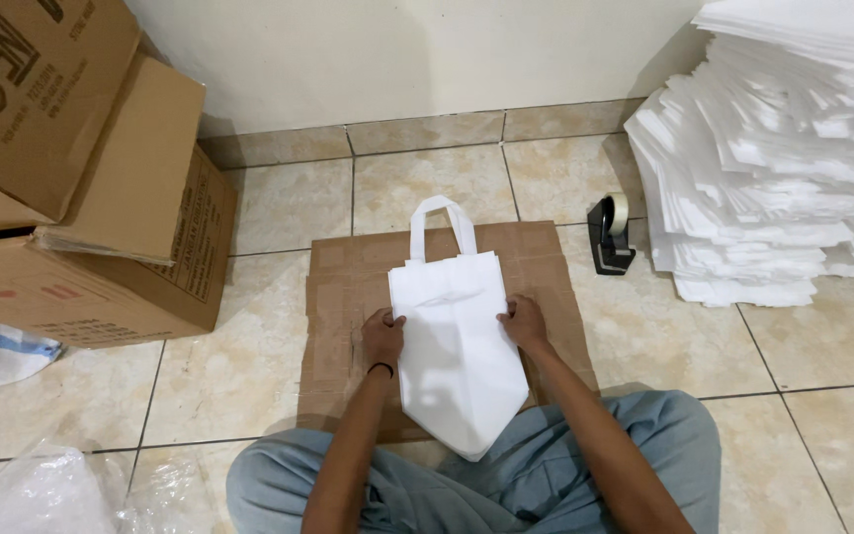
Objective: The person sits on the floor and repeatedly picks up white plastic bags from a large stack. They fold each bag neatly and place it into a growing pile on a piece of cardboard. The person continues this process, handling the bags one by one.
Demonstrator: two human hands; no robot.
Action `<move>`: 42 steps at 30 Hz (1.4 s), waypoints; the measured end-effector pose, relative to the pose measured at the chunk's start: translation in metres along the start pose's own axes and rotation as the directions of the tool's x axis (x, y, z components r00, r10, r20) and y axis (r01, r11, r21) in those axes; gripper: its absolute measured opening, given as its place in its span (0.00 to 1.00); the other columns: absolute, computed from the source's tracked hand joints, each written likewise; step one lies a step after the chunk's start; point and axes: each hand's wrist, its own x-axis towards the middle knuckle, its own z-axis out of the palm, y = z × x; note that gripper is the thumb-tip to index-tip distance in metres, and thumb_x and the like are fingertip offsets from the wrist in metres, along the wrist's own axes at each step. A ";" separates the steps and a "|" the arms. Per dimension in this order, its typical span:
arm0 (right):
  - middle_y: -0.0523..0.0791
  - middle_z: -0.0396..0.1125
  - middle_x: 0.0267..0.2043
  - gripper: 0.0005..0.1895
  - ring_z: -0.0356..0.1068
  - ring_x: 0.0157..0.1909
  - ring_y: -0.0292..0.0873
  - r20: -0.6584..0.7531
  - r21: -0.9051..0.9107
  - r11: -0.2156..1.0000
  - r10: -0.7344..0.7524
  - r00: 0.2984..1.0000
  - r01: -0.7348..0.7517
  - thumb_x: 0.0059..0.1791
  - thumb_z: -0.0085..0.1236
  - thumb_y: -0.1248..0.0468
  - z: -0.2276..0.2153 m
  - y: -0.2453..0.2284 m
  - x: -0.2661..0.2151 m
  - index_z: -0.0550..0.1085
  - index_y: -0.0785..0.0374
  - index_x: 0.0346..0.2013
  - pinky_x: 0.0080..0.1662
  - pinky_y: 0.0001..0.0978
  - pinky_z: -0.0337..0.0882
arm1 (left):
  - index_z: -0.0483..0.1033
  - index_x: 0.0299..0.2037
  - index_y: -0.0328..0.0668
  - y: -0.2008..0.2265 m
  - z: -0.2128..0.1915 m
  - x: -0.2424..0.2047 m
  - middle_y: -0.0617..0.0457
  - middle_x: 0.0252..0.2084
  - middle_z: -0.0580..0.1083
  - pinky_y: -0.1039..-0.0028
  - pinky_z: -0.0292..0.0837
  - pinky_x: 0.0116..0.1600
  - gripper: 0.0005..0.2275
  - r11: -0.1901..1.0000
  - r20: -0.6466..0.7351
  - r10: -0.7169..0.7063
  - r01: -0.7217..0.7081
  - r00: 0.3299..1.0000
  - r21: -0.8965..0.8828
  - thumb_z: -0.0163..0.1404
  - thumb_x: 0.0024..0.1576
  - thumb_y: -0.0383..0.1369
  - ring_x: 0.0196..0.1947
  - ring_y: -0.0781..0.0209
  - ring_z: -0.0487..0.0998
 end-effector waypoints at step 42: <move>0.56 0.74 0.38 0.21 0.75 0.41 0.51 0.214 0.039 0.924 -0.381 0.900 0.382 0.48 0.51 0.62 -0.154 -0.025 0.109 0.74 0.63 0.55 0.43 0.44 0.73 | 0.73 0.48 0.47 0.176 0.059 -0.030 0.50 0.47 0.72 0.60 0.70 0.59 0.10 0.827 0.107 0.538 -0.548 0.836 0.127 0.44 0.57 0.30 0.55 0.48 0.73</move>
